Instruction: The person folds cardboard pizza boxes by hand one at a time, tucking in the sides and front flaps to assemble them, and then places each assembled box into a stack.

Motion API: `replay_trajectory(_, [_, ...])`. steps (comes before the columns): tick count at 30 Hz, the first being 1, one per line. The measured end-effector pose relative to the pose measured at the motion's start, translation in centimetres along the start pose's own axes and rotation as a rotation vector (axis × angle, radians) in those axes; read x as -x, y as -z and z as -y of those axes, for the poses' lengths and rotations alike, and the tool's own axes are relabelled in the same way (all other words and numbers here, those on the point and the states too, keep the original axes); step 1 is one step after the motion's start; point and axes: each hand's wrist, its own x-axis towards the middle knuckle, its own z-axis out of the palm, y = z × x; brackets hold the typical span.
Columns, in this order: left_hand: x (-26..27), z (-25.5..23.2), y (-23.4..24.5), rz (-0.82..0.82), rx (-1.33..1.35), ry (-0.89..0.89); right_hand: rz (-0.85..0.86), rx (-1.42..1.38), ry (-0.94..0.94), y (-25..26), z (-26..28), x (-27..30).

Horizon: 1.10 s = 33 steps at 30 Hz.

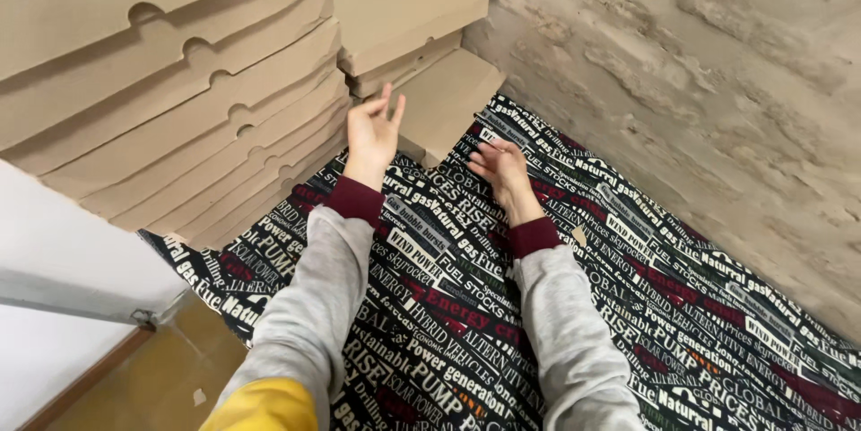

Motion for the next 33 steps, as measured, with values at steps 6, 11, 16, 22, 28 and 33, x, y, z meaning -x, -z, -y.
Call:
replay_trajectory(6, [-1.4, 0.7, 0.6, 0.045, -0.094, -0.013, 0.161, -0.053, -0.123, -8.6, 2.6, 4.4])
replay_trajectory(11, [-0.7, 0.6, -1.2, 0.07, -0.153, -0.029, 0.07, 0.058, -0.098, -12.6, -0.5, -1.2])
replay_trajectory(16, [-2.2, 0.8, 0.5, 0.113, -0.156, -0.015, 0.006, 0.032, -0.125, -15.8, -2.0, -2.7])
replay_trajectory(22, [-1.3, -0.2, -0.8, 0.094, -0.108, 0.001, -0.267, -0.008, 0.016, -14.4, -8.7, -8.9])
replay_trajectory(28, [0.5, -0.7, -2.6, 0.085, -0.079, 0.002, -0.269, 0.112, 0.137, -9.2, -2.5, 1.4])
replay_trajectory(33, [-1.6, -0.3, -1.0, 0.041, -0.091, 0.01, -0.261, 0.094, 0.157, 2.8, 1.0, 10.0])
